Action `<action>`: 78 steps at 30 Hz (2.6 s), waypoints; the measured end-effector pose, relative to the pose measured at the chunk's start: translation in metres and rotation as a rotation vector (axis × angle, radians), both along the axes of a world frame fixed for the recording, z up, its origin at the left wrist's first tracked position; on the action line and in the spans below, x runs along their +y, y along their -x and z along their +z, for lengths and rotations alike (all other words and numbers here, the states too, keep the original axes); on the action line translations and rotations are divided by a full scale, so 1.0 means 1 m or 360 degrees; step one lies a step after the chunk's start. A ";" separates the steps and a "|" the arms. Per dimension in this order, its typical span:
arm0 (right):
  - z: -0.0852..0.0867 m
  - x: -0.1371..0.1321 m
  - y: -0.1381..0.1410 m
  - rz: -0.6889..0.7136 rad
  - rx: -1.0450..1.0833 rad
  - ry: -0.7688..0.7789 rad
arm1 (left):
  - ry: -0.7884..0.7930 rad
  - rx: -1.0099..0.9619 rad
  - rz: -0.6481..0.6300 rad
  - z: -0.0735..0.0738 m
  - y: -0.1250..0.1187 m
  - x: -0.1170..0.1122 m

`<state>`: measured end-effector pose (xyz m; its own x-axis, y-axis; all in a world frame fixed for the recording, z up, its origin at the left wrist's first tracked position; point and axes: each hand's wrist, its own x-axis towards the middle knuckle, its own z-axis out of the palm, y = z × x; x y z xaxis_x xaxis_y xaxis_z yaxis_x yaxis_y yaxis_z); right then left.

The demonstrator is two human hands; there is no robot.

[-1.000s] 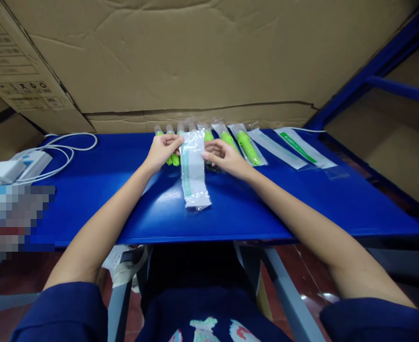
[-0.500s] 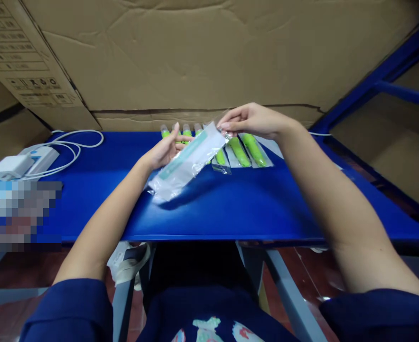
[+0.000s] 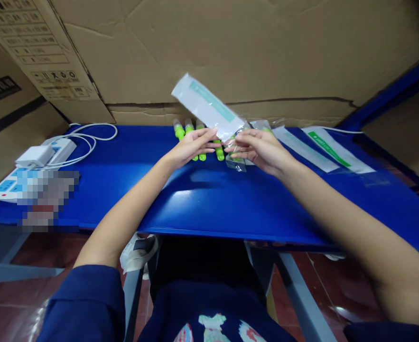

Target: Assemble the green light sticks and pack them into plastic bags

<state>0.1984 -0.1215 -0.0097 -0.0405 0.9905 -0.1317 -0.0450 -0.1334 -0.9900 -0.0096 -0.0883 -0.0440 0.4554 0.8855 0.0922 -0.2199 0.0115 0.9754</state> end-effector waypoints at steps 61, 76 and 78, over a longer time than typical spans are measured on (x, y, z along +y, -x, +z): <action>-0.028 -0.007 -0.033 0.0911 -0.0906 -0.0677 | -0.0098 0.0077 0.1428 -0.017 0.029 0.035; -0.030 -0.001 -0.035 0.0860 -0.1311 -0.0751 | 0.0074 -0.0006 0.1268 -0.005 0.030 0.029; -0.030 -0.001 -0.036 0.0846 -0.1323 -0.0747 | 0.0085 0.0010 0.1245 -0.005 0.030 0.028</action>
